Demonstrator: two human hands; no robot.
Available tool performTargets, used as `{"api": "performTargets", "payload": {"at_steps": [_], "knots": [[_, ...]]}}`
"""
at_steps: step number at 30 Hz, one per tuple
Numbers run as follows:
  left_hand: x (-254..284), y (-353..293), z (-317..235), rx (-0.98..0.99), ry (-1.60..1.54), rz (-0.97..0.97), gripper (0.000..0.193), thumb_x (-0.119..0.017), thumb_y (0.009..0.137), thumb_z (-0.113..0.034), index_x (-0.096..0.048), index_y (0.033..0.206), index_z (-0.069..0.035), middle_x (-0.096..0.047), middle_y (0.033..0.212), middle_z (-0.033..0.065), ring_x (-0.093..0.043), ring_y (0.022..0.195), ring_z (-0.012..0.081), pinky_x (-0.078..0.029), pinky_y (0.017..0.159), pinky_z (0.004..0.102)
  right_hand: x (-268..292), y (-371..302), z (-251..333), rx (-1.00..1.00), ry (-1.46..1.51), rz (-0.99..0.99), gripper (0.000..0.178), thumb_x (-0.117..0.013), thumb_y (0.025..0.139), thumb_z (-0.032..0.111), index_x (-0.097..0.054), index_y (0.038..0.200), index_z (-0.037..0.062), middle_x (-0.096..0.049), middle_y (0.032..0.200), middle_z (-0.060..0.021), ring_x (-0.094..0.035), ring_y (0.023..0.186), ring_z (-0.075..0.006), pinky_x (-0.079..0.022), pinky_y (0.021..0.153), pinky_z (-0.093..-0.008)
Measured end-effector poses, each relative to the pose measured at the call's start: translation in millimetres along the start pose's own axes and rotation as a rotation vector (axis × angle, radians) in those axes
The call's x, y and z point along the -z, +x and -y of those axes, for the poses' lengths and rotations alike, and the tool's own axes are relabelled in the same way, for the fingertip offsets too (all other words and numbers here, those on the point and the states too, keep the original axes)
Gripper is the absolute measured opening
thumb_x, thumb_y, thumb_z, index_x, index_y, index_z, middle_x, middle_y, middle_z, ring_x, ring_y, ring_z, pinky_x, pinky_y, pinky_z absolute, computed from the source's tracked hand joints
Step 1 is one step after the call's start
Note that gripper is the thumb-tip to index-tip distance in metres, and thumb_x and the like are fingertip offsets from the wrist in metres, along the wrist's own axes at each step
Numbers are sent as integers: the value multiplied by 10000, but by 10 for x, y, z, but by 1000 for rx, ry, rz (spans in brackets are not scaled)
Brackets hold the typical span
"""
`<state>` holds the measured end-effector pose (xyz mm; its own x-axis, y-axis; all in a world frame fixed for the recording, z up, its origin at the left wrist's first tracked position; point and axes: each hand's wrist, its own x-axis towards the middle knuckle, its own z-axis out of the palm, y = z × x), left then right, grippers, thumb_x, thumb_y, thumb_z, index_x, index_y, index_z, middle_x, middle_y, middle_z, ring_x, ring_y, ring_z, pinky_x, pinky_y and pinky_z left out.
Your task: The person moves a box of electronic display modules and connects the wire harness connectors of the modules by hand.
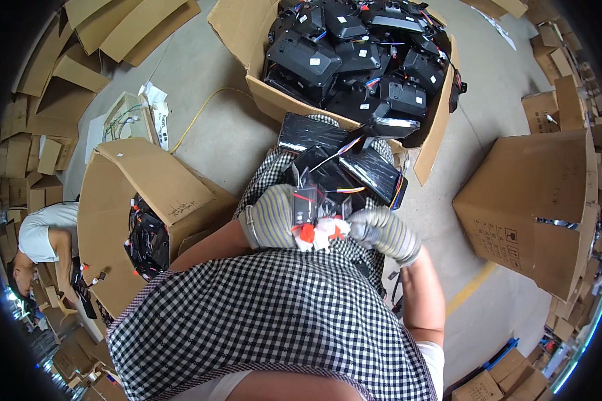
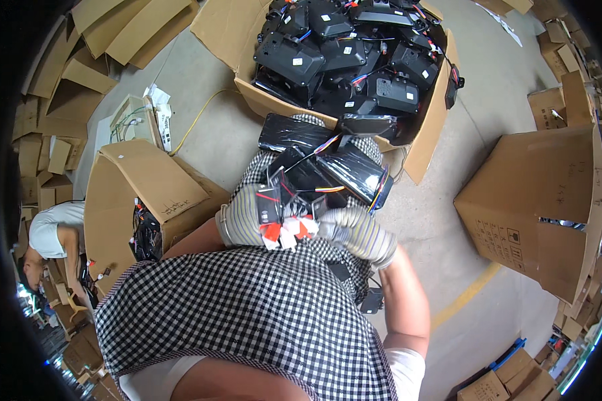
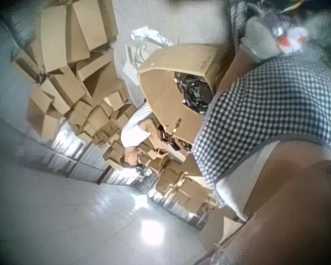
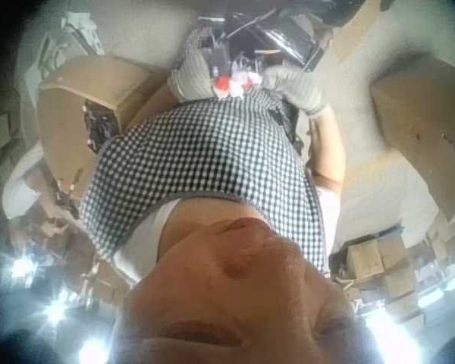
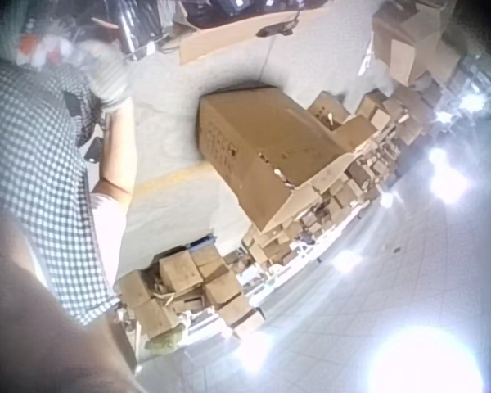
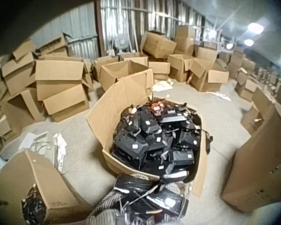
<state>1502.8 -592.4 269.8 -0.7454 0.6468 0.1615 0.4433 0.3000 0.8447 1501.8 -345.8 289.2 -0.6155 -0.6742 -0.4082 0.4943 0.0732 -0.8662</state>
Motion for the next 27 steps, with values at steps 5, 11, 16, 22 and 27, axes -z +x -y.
{"api": "performTargets", "payload": {"at_steps": [5,11,16,22,27], "knots": [[-114,-305,175,74,-166,258,405,-647,748,-403,-612,977,-70,-640,844,111,-610,696,254,-475,628,349,-190,-165,-89,-67,-6,-14,356,-618,841,397,-649,780,48,-492,592,63,-418,539,-38,-341,494,-206],[-268,-167,190,188,-497,354,374,-647,790,-372,-592,931,-30,-624,807,130,-592,693,232,-477,662,333,-116,-286,-368,-196,165,-12,333,-650,815,384,-643,790,51,-502,625,57,-426,536,-44,-347,486,-204],[-441,187,132,223,-774,591,176,-625,795,-192,-602,806,-19,-606,691,66,-529,588,155,-426,557,309,1,-523,-381,-220,306,-74,252,-671,808,300,-640,799,49,-517,639,41,-425,537,-29,-316,478,-194],[-473,249,90,89,-381,607,239,-616,765,-190,-597,627,4,-548,515,115,-484,432,223,-349,427,351,183,-536,-211,-139,-178,-19,275,-669,816,298,-636,825,25,-547,699,12,-499,652,-84,-405,583,-237],[-595,158,199,34,-255,518,229,-606,740,-189,-590,669,29,-575,588,186,-539,510,302,-395,478,394,89,409,743,467,-1293,-409,438,-650,723,125,-553,1139,30,-566,1096,-148,-533,984,-351,-430,844,-410]]}}
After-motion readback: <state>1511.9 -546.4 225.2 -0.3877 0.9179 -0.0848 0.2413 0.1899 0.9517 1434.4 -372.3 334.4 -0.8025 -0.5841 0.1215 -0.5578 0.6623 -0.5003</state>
